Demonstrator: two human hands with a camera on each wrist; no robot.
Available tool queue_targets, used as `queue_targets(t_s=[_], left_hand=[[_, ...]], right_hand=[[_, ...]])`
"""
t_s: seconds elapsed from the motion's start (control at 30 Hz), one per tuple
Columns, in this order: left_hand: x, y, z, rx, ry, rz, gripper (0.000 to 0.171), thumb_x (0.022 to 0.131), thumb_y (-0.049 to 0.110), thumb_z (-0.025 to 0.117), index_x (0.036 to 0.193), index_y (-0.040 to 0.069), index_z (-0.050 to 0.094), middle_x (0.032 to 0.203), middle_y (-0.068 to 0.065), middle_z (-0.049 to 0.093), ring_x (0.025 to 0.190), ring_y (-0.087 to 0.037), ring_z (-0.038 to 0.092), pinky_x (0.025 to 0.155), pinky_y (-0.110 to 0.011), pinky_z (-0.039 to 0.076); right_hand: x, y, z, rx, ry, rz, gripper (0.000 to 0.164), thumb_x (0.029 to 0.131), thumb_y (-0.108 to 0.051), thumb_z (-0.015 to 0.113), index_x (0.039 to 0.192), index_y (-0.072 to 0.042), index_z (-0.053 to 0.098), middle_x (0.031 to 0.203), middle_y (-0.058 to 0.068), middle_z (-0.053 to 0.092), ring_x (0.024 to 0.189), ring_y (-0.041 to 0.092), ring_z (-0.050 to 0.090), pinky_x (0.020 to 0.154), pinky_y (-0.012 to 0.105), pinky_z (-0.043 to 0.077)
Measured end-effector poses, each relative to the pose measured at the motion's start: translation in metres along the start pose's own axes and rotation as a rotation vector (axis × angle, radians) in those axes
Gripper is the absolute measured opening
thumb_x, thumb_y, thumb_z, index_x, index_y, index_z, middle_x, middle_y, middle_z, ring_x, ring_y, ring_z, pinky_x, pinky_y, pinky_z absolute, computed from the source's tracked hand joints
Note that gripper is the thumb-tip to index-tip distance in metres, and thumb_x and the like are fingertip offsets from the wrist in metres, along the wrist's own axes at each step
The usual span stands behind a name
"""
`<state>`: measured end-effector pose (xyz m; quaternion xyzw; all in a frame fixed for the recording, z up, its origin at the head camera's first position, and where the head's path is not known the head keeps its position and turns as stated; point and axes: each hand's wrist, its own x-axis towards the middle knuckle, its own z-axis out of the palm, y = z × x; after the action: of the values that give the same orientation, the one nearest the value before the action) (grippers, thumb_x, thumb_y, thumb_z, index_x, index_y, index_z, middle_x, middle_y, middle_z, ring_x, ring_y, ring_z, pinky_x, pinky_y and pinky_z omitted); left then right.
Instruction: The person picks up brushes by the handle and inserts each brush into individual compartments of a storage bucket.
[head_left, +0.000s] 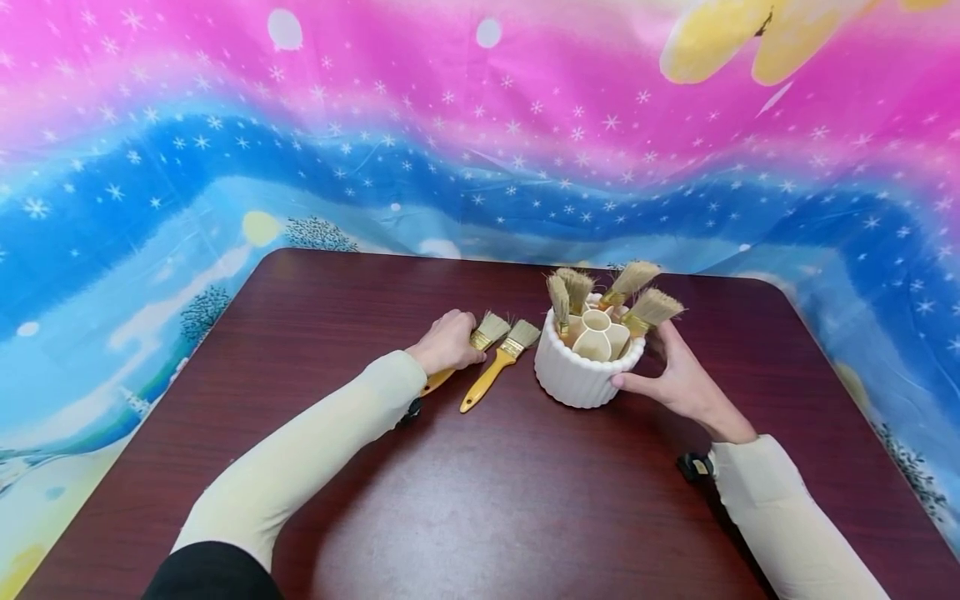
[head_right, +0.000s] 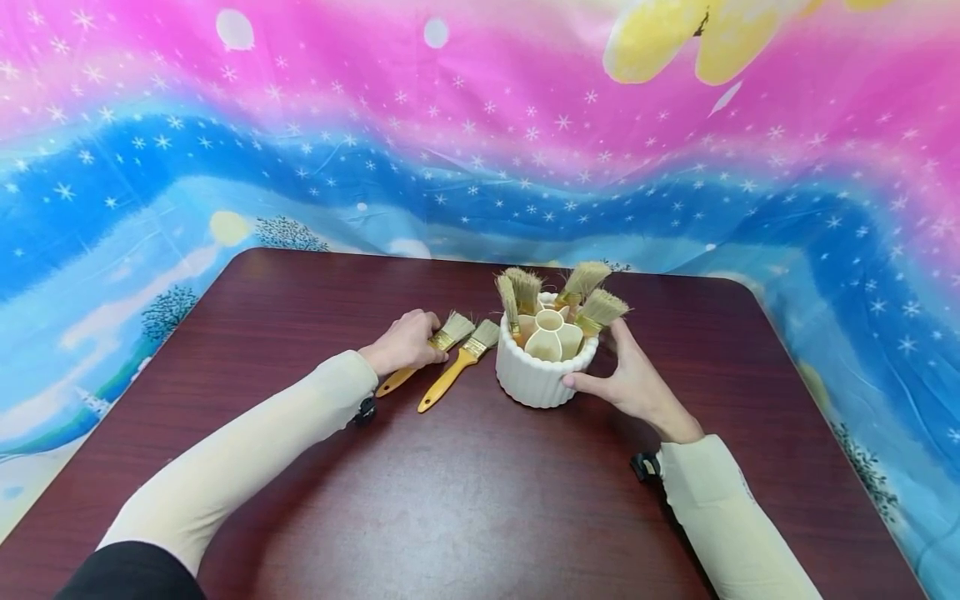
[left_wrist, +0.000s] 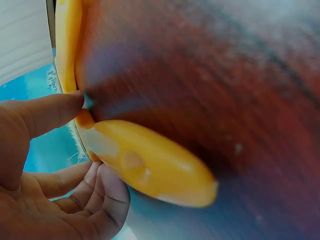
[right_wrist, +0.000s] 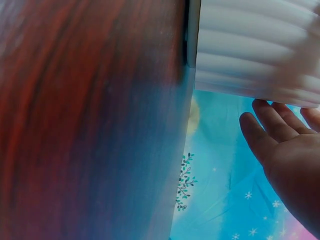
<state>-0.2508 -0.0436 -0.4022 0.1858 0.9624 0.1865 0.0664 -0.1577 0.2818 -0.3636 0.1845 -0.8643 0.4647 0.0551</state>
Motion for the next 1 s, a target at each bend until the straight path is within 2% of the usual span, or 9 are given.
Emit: queue_targets(t_s=[0.1, 0.2, 0.5, 0.8, 0.87, 1.0], left_hand=[[0.0017, 0.0004, -0.0002, 0.005, -0.013, 0.004, 0.031, 0.078, 0.029, 0.078, 0.090, 0.004, 0.063, 0.088, -0.007, 0.054, 0.082, -0.021, 0.047, 0.070, -0.031, 0.040], [0.0019, 0.0005, -0.0007, 0.002, -0.020, 0.005, 0.029, 0.080, 0.027, 0.077, 0.092, 0.005, 0.063, 0.089, -0.006, 0.053, 0.083, -0.021, 0.046, 0.069, -0.031, 0.038], [0.0024, -0.0015, 0.0008, -0.012, -0.020, 0.012, 0.029, 0.082, 0.025, 0.074, 0.099, 0.004, 0.064, 0.096, -0.007, 0.054, 0.087, -0.022, 0.045, 0.073, -0.033, 0.039], [0.0032, -0.0032, 0.0033, -0.014, -0.010, 0.015, 0.038, 0.083, 0.026, 0.074, 0.111, 0.003, 0.064, 0.104, -0.009, 0.056, 0.092, -0.022, 0.048, 0.079, -0.035, 0.043], [0.0033, -0.0032, 0.0033, -0.015, -0.011, 0.015, 0.038, 0.083, 0.026, 0.074, 0.112, 0.003, 0.064, 0.104, -0.009, 0.055, 0.092, -0.022, 0.048, 0.079, -0.035, 0.043], [0.0022, -0.0029, 0.0018, -0.024, -0.013, 0.015, 0.039, 0.083, 0.024, 0.073, 0.114, 0.003, 0.063, 0.105, -0.009, 0.055, 0.093, -0.022, 0.048, 0.082, -0.036, 0.042]], right_hand=[[-0.0003, -0.0007, 0.0001, -0.001, 0.001, -0.002, 0.095, 0.072, -0.006, 0.083, 0.147, -0.011, 0.025, 0.144, 0.015, 0.037, 0.128, 0.030, 0.041, 0.097, 0.012, 0.033], [-0.0004, -0.0024, 0.0000, -0.001, 0.004, 0.002, 0.093, 0.072, -0.006, 0.083, 0.146, -0.011, 0.026, 0.144, 0.015, 0.038, 0.128, 0.031, 0.041, 0.097, 0.014, 0.033], [-0.0024, -0.0069, 0.0003, -0.011, 0.009, 0.031, 0.090, 0.073, -0.006, 0.082, 0.143, -0.003, 0.024, 0.142, 0.014, 0.038, 0.129, 0.031, 0.040, 0.102, 0.030, 0.034], [-0.0018, -0.0040, 0.0012, -0.008, 0.019, 0.018, 0.094, 0.071, -0.003, 0.082, 0.144, -0.001, 0.022, 0.142, 0.015, 0.039, 0.129, 0.031, 0.040, 0.099, 0.022, 0.034], [-0.0017, -0.0041, 0.0012, -0.008, 0.020, 0.020, 0.094, 0.071, -0.003, 0.082, 0.144, -0.001, 0.022, 0.142, 0.016, 0.039, 0.129, 0.031, 0.040, 0.101, 0.027, 0.034], [-0.0014, -0.0042, 0.0013, 0.002, 0.016, 0.021, 0.094, 0.071, -0.003, 0.082, 0.143, 0.000, 0.022, 0.142, 0.017, 0.039, 0.129, 0.032, 0.039, 0.103, 0.049, 0.032]])
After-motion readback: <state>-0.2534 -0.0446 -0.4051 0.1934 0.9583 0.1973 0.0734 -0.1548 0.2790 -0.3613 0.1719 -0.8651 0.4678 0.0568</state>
